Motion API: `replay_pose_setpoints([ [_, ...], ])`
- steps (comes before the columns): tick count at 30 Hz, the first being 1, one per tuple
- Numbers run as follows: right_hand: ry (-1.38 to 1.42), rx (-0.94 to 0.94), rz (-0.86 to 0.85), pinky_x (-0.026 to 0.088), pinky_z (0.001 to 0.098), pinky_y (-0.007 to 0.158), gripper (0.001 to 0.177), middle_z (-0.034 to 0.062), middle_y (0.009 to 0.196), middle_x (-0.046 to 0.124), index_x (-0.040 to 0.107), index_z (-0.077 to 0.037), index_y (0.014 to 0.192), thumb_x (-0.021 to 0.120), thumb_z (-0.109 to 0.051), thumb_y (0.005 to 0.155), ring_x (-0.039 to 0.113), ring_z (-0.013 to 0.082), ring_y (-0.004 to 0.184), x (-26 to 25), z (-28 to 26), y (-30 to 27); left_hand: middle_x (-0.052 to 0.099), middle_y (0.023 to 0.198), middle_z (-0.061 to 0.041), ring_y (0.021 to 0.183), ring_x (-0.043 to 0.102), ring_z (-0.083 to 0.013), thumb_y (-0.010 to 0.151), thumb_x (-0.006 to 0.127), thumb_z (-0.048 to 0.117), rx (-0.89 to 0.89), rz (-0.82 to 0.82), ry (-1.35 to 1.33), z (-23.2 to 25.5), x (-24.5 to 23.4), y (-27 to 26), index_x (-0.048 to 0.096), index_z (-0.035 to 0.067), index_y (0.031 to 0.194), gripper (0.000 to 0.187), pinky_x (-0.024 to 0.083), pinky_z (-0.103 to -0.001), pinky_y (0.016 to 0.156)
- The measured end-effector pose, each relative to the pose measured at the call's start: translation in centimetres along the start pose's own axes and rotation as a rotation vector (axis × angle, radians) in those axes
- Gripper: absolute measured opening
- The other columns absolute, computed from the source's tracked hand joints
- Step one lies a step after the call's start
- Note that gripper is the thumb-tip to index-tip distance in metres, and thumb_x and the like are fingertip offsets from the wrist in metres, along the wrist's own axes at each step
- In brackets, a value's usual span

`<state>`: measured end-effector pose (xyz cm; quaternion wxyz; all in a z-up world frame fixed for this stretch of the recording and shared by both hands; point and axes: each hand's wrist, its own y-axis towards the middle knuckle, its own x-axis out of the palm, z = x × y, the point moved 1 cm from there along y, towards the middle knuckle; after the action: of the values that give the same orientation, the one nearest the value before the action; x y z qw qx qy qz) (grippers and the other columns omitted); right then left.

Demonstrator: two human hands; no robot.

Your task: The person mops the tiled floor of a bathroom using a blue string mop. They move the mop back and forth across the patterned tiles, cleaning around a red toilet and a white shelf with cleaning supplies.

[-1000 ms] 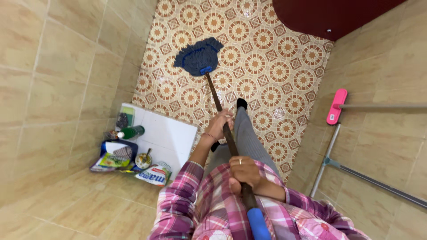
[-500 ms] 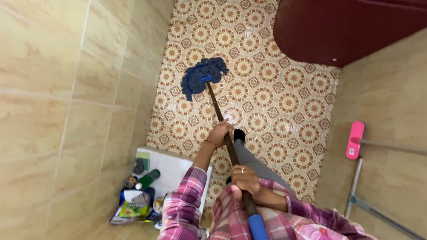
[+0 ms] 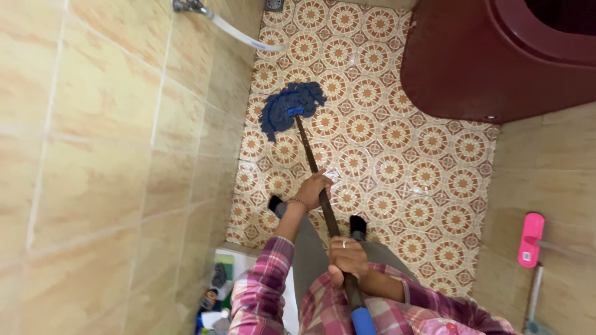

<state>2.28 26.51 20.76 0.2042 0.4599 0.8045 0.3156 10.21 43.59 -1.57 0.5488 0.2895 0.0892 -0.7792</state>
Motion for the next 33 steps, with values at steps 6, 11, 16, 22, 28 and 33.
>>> replay_pose_setpoints([
  [6,-0.048,0.052,0.135,0.040,0.0363,0.052,0.036,0.0057,0.061,0.048,0.043,-0.006,0.063,0.057,-0.008,0.096,0.050,0.0218,0.050,5.9,5.1,6.7,0.067,0.081,-0.012,0.089,0.067,-0.0319,0.071,0.074,0.003,0.051,-0.156,0.058,-7.1,-7.2,2.3,0.056,0.006,0.072,0.018,0.039,-0.047,0.121],
  [11,-0.096,0.052,0.268,0.042,0.0349,0.052,0.035,0.0046,0.060,0.050,0.045,-0.007,0.063,0.057,-0.009,0.096,0.052,0.0209,0.051,10.1,8.4,10.9,0.073,0.095,-0.012,0.102,0.069,-0.0327,0.071,0.073,0.005,0.140,-0.206,0.032,-11.6,-12.3,3.6,0.056,0.007,0.070,0.017,0.041,-0.044,0.122],
  [16,-0.105,0.034,0.262,0.042,0.0363,0.052,0.036,0.0054,0.061,0.051,0.047,-0.006,0.063,0.058,-0.008,0.097,0.053,0.0214,0.051,11.5,12.0,14.6,0.075,0.095,-0.010,0.108,0.068,-0.0326,0.073,0.074,0.004,0.109,-0.259,0.040,-14.2,-15.9,5.9,0.054,0.009,0.064,0.022,0.037,-0.047,0.119],
  [22,-0.105,0.003,0.284,0.041,0.0362,0.051,0.035,0.0053,0.060,0.050,0.048,-0.006,0.062,0.059,-0.008,0.094,0.051,0.0217,0.049,11.1,17.3,19.0,0.070,0.085,-0.010,0.102,0.069,-0.0269,0.072,0.072,0.003,0.100,-0.256,-0.045,-17.3,-20.0,11.0,0.051,0.007,0.066,0.022,0.043,-0.044,0.120],
  [28,-0.111,-0.018,0.262,0.039,0.0367,0.050,0.035,0.0059,0.059,0.045,0.043,-0.006,0.062,0.059,-0.008,0.093,0.047,0.0216,0.048,7.6,22.6,23.7,0.069,0.084,-0.009,0.100,0.069,-0.0255,0.073,0.070,0.000,0.068,-0.237,0.035,-20.1,-22.2,17.4,0.052,0.007,0.067,0.021,0.044,-0.043,0.118],
  [33,-0.106,-0.030,0.224,0.035,0.0369,0.047,0.034,0.0057,0.058,0.045,0.043,-0.007,0.060,0.058,-0.006,0.091,0.046,0.0214,0.047,4.8,25.7,26.3,0.070,0.090,-0.009,0.111,0.064,-0.0340,0.070,0.072,-0.001,0.065,-0.145,-0.037,-21.9,-22.9,21.1,0.051,0.007,0.068,0.022,0.042,-0.045,0.112],
])
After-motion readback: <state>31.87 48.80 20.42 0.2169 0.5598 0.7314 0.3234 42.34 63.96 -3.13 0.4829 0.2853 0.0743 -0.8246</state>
